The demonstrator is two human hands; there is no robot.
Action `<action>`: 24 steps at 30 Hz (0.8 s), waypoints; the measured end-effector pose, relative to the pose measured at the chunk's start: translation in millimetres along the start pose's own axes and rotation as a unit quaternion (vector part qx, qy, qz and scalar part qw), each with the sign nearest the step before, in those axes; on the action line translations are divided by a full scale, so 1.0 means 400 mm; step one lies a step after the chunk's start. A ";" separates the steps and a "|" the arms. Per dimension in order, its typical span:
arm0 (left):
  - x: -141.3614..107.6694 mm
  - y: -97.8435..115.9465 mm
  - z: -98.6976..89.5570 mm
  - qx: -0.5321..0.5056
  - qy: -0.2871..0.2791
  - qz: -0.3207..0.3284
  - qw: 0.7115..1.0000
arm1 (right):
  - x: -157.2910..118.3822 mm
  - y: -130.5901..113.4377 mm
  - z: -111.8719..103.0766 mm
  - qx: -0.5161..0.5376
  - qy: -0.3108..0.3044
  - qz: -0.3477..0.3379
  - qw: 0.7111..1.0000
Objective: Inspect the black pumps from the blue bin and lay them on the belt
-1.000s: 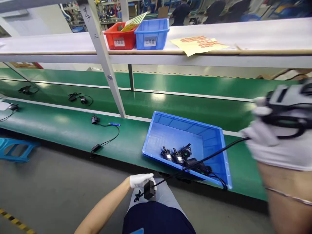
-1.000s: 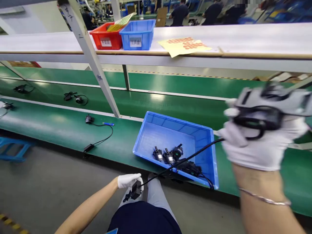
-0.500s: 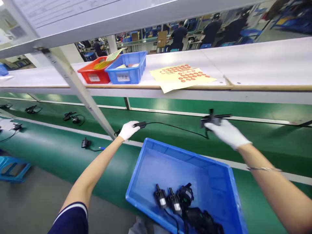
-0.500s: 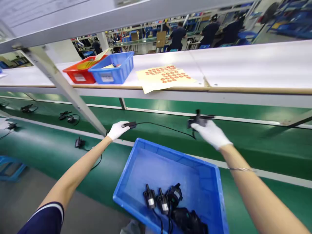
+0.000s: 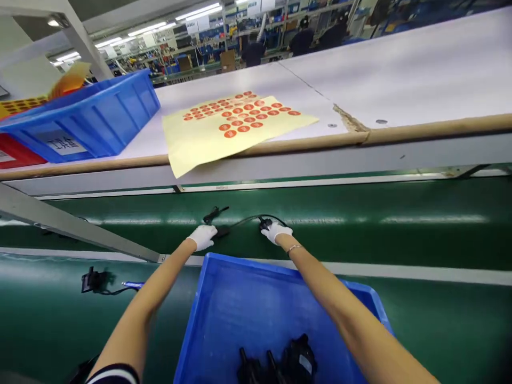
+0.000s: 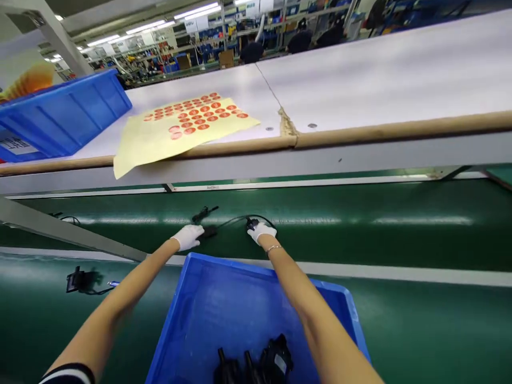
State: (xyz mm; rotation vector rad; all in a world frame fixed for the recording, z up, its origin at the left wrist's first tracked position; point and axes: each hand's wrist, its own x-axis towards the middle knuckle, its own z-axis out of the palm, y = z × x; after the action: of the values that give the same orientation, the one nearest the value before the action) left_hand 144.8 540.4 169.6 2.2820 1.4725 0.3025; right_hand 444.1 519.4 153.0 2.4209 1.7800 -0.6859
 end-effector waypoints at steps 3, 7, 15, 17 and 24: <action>-0.105 0.017 -0.085 -0.032 0.057 -0.052 0.997 | -0.096 0.059 -0.023 0.000 -0.014 -0.065 0.998; -0.345 0.129 -0.095 -0.117 0.116 -0.079 0.983 | -0.353 0.154 0.055 -0.015 -0.068 -0.118 0.991; -0.661 0.314 0.242 -0.319 -0.108 -0.094 0.937 | -0.687 0.214 0.293 -0.050 -0.089 -0.092 0.991; -0.648 0.329 0.296 -0.367 -0.123 -0.123 0.914 | -0.715 0.212 0.287 -0.038 -0.055 -0.121 0.990; -0.670 0.474 0.284 -0.605 -0.269 -0.108 0.741 | -0.951 0.191 0.145 0.059 0.095 -0.243 0.963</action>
State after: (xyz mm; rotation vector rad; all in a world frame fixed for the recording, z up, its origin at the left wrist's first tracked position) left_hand 232.0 204.2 162.4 0.9776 0.7712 0.3376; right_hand 406.8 136.5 230.6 2.1874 2.5224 -0.6208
